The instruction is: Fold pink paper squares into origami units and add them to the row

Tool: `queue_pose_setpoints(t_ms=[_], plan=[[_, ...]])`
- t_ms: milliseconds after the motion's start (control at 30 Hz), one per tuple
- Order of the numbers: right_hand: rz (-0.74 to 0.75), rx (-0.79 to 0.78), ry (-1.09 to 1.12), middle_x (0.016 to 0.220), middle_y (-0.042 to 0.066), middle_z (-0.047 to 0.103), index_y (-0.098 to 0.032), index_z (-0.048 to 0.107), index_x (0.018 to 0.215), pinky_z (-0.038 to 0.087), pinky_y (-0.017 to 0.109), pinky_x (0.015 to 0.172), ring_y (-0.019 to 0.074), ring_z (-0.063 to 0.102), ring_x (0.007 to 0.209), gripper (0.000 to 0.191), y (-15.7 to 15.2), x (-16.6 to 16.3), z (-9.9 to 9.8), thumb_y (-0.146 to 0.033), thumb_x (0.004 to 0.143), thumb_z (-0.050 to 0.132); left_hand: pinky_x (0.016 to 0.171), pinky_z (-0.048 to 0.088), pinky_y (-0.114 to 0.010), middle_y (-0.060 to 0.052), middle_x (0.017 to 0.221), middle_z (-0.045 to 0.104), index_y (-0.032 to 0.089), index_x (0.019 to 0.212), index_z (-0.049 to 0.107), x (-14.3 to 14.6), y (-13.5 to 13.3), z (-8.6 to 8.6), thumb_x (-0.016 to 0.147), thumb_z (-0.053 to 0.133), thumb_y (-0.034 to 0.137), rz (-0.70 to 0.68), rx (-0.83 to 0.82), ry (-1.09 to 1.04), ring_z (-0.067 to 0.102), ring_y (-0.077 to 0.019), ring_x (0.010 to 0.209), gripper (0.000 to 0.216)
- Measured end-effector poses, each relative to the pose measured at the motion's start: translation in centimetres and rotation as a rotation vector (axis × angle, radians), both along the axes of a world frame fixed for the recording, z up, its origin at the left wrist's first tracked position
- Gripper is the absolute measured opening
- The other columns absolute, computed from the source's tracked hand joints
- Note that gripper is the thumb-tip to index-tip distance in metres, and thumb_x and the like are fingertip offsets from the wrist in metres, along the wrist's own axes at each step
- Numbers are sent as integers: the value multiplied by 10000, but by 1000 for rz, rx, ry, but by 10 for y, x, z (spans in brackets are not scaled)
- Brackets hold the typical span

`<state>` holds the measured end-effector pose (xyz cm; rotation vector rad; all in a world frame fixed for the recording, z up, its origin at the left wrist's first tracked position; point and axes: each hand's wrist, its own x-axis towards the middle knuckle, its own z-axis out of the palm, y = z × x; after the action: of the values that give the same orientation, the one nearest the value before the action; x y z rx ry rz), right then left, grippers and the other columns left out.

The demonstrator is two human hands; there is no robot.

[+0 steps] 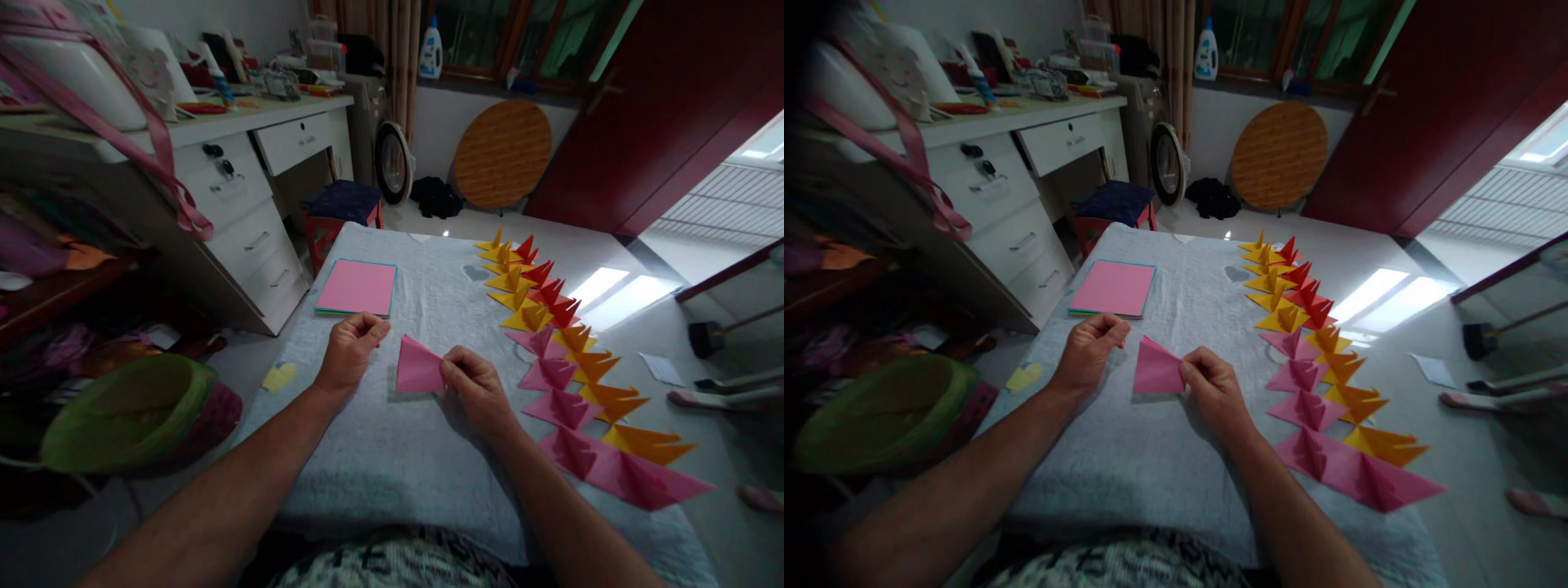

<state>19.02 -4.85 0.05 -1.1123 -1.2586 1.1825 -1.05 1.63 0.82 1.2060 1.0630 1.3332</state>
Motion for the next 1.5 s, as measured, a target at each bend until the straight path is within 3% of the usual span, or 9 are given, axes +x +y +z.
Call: queue_pose_setpoints(t_ms=[100,300,433,567,733,967,1100,1367,1500], plan=[[68,-143,189,535,-66,441,-200,612,709,260,222,470,78,351,481,295,1,-1,-3,-440,832,730,636,438,-203,22,757,621,172,840,671,4,-5,-4,754,761,292,-230,-72,-109,543,-91,658,173],[294,-378,448,514,-58,503,-188,596,750,296,200,420,70,395,415,323,2,-6,-8,-461,811,759,796,540,-340,-87,1034,708,223,1288,581,14,-24,-9,779,801,317,-824,-203,-173,693,-205,870,562],[386,-420,413,529,-49,535,-175,620,807,307,200,407,69,403,405,352,1,-8,-11,-499,805,756,947,510,-370,-99,1295,635,204,996,734,13,-25,-6,748,833,361,-743,-97,-114,654,-224,1056,309],[364,-394,336,547,-58,517,-189,596,797,350,209,435,74,419,429,367,0,-8,-10,-524,794,748,829,531,-359,-58,877,726,165,859,731,13,-20,0,737,821,461,-658,-151,-132,670,-188,807,333],[131,-208,240,683,-50,535,-227,598,953,360,207,457,87,449,507,301,1,-6,-9,-464,804,709,710,496,-286,-24,764,698,147,886,696,16,-15,1,741,804,426,-419,-133,-51,617,-150,701,333],[-109,5,51,782,-29,540,-229,587,1025,370,224,531,107,460,614,264,5,-6,-14,-377,836,696,741,476,-249,-7,871,679,174,1090,629,16,-18,-8,819,701,246,-408,12,151,627,-137,791,289],[-147,43,-16,800,-23,568,-231,587,1023,402,245,612,126,501,676,219,6,-6,-20,-337,852,672,693,446,-226,18,899,653,245,1372,432,14,-21,-10,842,646,173,-358,111,278,593,-109,736,576],[-206,108,-70,826,-22,559,-253,569,1117,408,264,652,138,511,707,255,4,-6,-24,-287,874,638,681,455,-214,-34,1075,654,223,1192,553,14,-22,-7,822,662,182,-295,154,342,586,-105,768,388],[-221,137,-125,845,-12,552,-253,581,1121,406,272,651,141,508,713,239,5,-5,-26,-285,888,621,698,466,-222,-37,1091,655,246,1275,514,14,-21,-9,817,673,190,-302,146,310,608,-115,792,489]])
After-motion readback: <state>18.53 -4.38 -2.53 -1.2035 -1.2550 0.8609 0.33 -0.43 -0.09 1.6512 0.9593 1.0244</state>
